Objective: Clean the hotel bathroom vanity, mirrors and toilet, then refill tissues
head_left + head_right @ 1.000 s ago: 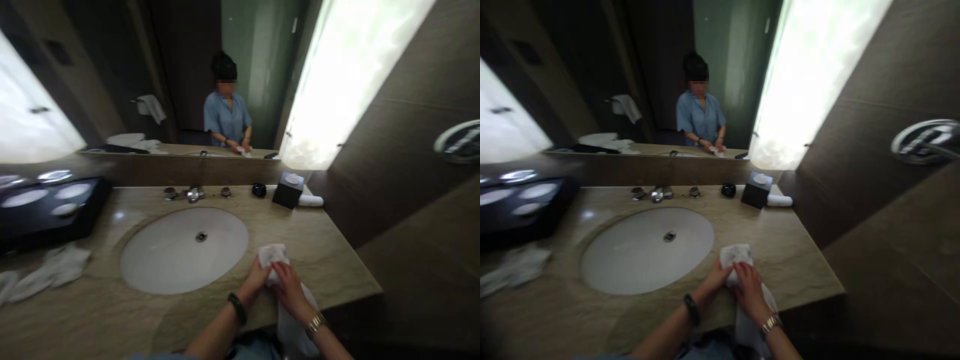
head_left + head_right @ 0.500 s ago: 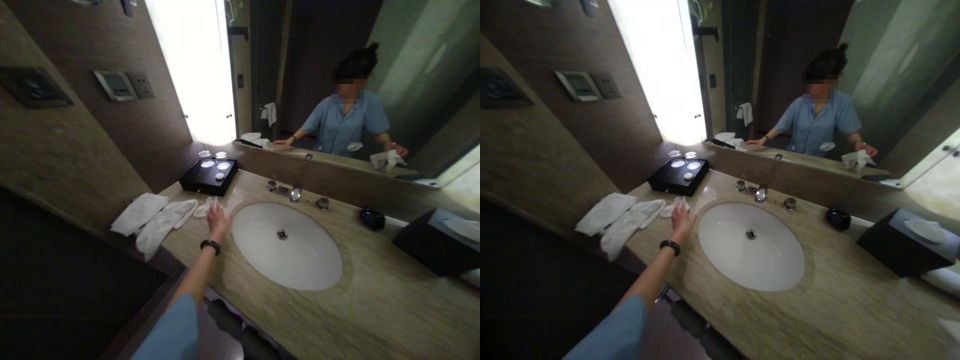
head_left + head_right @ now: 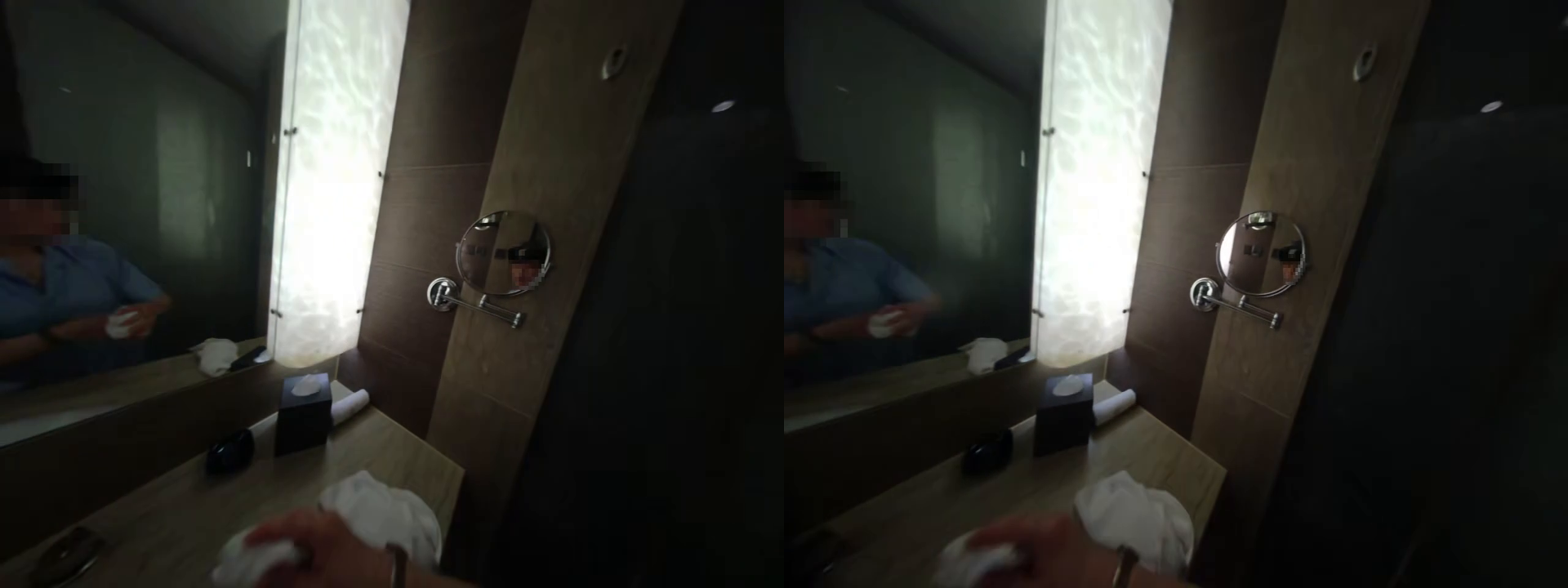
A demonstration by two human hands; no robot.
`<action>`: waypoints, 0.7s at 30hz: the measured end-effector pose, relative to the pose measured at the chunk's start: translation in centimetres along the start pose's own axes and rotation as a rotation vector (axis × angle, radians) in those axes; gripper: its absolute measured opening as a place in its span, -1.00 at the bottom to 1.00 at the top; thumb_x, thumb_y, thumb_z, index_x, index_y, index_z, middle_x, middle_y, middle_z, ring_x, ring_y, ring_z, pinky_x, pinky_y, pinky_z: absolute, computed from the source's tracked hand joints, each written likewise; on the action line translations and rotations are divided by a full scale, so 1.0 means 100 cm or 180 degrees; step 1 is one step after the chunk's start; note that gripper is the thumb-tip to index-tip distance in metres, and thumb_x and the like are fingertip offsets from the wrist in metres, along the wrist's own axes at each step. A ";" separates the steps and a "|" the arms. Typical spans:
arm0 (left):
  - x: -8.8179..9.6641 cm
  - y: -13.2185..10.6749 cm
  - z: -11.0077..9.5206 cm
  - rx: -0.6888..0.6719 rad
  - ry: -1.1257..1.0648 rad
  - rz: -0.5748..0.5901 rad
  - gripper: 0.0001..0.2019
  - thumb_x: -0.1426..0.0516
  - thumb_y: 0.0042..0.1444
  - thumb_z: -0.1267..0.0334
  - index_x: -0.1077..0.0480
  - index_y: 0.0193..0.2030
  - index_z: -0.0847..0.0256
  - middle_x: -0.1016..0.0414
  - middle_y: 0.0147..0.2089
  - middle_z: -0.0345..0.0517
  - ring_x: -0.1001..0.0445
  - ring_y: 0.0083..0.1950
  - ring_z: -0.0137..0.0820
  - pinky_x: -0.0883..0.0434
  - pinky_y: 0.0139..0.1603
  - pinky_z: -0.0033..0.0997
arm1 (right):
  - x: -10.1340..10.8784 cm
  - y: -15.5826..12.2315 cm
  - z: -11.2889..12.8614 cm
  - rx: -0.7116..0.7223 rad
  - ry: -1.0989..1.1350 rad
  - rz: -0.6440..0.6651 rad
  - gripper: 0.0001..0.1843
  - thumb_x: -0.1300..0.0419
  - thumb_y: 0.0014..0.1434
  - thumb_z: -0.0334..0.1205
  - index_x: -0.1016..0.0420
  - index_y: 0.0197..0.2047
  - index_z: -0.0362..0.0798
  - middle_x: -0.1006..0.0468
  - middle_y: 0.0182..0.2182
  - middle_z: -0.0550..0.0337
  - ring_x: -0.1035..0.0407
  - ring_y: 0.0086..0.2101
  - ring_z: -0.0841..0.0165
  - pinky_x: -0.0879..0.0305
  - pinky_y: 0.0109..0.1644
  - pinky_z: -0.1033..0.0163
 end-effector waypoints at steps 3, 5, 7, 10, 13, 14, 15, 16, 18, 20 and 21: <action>-0.038 -0.003 -0.009 -0.0224 -0.0383 0.0697 -0.56 -0.07 0.26 0.02 -0.41 0.22 0.08 -0.55 0.17 0.02 -0.54 0.16 -0.13 -0.53 0.10 -0.09 | 0.184 -0.021 0.009 0.0075 -0.0389 -0.1128 -0.62 -0.09 0.35 -0.11 -0.45 0.18 0.06 -0.62 0.02 0.15 -0.56 -0.09 0.29 -0.54 -0.03 0.22; -0.081 0.015 -0.030 -0.0553 -0.0532 0.1174 -0.51 -0.12 0.25 0.03 -0.33 0.30 0.01 -0.41 0.33 -0.03 -0.38 0.33 -0.12 -0.39 0.28 0.06 | 0.333 -0.047 0.036 0.0475 -0.1509 -0.2229 -0.60 -0.06 0.36 -0.15 -0.40 0.22 0.00 -0.53 0.13 0.00 -0.47 0.08 0.19 -0.45 0.16 0.03; -0.133 0.041 -0.067 -0.1069 -0.0470 0.1308 -0.50 -0.06 0.29 0.09 -0.29 0.35 0.13 -0.30 0.40 0.04 -0.24 0.42 -0.12 -0.25 0.38 0.12 | 0.448 -0.056 0.061 0.0692 -0.2932 -0.2749 -0.51 -0.02 0.38 -0.17 -0.28 0.33 -0.06 -0.34 0.29 -0.09 -0.19 0.31 0.11 -0.17 0.39 -0.14; -0.226 0.066 -0.142 -0.2053 -0.0106 0.1215 -0.47 0.07 0.29 0.32 -0.20 0.39 0.37 -0.17 0.45 0.14 -0.03 0.51 -0.11 -0.11 0.45 0.20 | 0.547 -0.015 0.059 0.0514 -0.4430 -0.2216 -0.40 -0.02 0.38 -0.18 -0.16 0.39 -0.29 -0.09 0.41 -0.27 0.16 0.43 -0.02 0.16 0.48 -0.24; -0.323 0.076 -0.189 -0.2435 0.0390 0.1278 -0.39 0.08 0.23 0.45 -0.08 0.44 0.44 -0.03 0.51 0.11 0.09 0.54 -0.11 -0.01 0.50 0.18 | 0.573 0.048 0.032 0.0415 -0.4901 -0.1496 -0.35 -0.08 0.34 -0.16 -0.18 0.36 -0.44 -0.08 0.40 -0.38 0.14 0.42 -0.09 0.15 0.48 -0.23; -0.348 0.078 -0.196 -0.2460 0.0515 0.1288 -0.38 0.08 0.21 0.47 -0.06 0.45 0.45 -0.01 0.51 0.10 0.10 0.54 -0.12 0.00 0.51 0.16 | 0.568 0.068 0.024 0.0464 -0.4965 -0.1369 -0.34 -0.09 0.34 -0.16 -0.19 0.35 -0.46 -0.08 0.40 -0.39 0.13 0.42 -0.10 0.14 0.48 -0.22; -0.369 0.080 -0.199 -0.2468 0.0615 0.1267 -0.37 0.08 0.21 0.49 -0.05 0.45 0.46 0.00 0.52 0.09 0.10 0.54 -0.12 0.00 0.51 0.14 | 0.556 0.087 0.015 0.0535 -0.5024 -0.1262 -0.34 -0.09 0.34 -0.16 -0.20 0.34 -0.47 -0.08 0.39 -0.40 0.12 0.41 -0.10 0.14 0.49 -0.20; -0.384 0.081 -0.198 -0.2480 0.0695 0.1214 -0.36 0.09 0.20 0.50 -0.03 0.46 0.45 0.02 0.52 0.07 0.12 0.54 -0.12 0.00 0.51 0.14 | 0.539 0.102 0.005 0.0610 -0.5085 -0.1126 -0.35 -0.09 0.34 -0.16 -0.22 0.34 -0.49 -0.09 0.39 -0.40 0.11 0.41 -0.10 0.13 0.49 -0.18; -0.399 0.083 -0.193 -0.2533 0.0796 0.1042 -0.35 0.11 0.21 0.52 0.00 0.47 0.42 0.06 0.53 0.03 0.15 0.55 -0.12 -0.01 0.51 0.17 | 0.495 0.118 -0.021 0.0780 -0.5219 -0.0620 -0.37 -0.10 0.34 -0.19 -0.25 0.32 -0.49 -0.13 0.37 -0.40 0.05 0.40 -0.08 0.10 0.49 -0.12; -0.402 0.082 -0.186 -0.2634 0.0866 0.0927 -0.37 0.11 0.23 0.50 0.00 0.47 0.39 0.03 0.53 0.02 0.13 0.55 -0.13 0.00 0.50 0.22 | 0.454 0.109 -0.047 0.1042 -0.5320 0.0074 -0.43 -0.08 0.35 -0.24 -0.30 0.30 -0.45 -0.20 0.35 -0.33 -0.05 0.38 0.00 0.04 0.49 -0.04; -0.402 0.082 -0.183 -0.2685 0.0895 0.0928 -0.38 0.11 0.24 0.49 -0.01 0.47 0.38 -0.01 0.52 0.01 0.11 0.55 -0.14 0.01 0.50 0.25 | 0.443 0.097 -0.056 0.1203 -0.5335 0.0392 -0.47 -0.05 0.36 -0.26 -0.33 0.30 -0.41 -0.24 0.34 -0.27 -0.09 0.36 0.05 0.01 0.49 0.01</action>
Point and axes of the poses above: each hand's wrist, its own y-axis towards the middle knuckle, its own x-axis out of the back of the hand, z = x × y, the point moved 10 cm from there along y, towards the middle knuckle
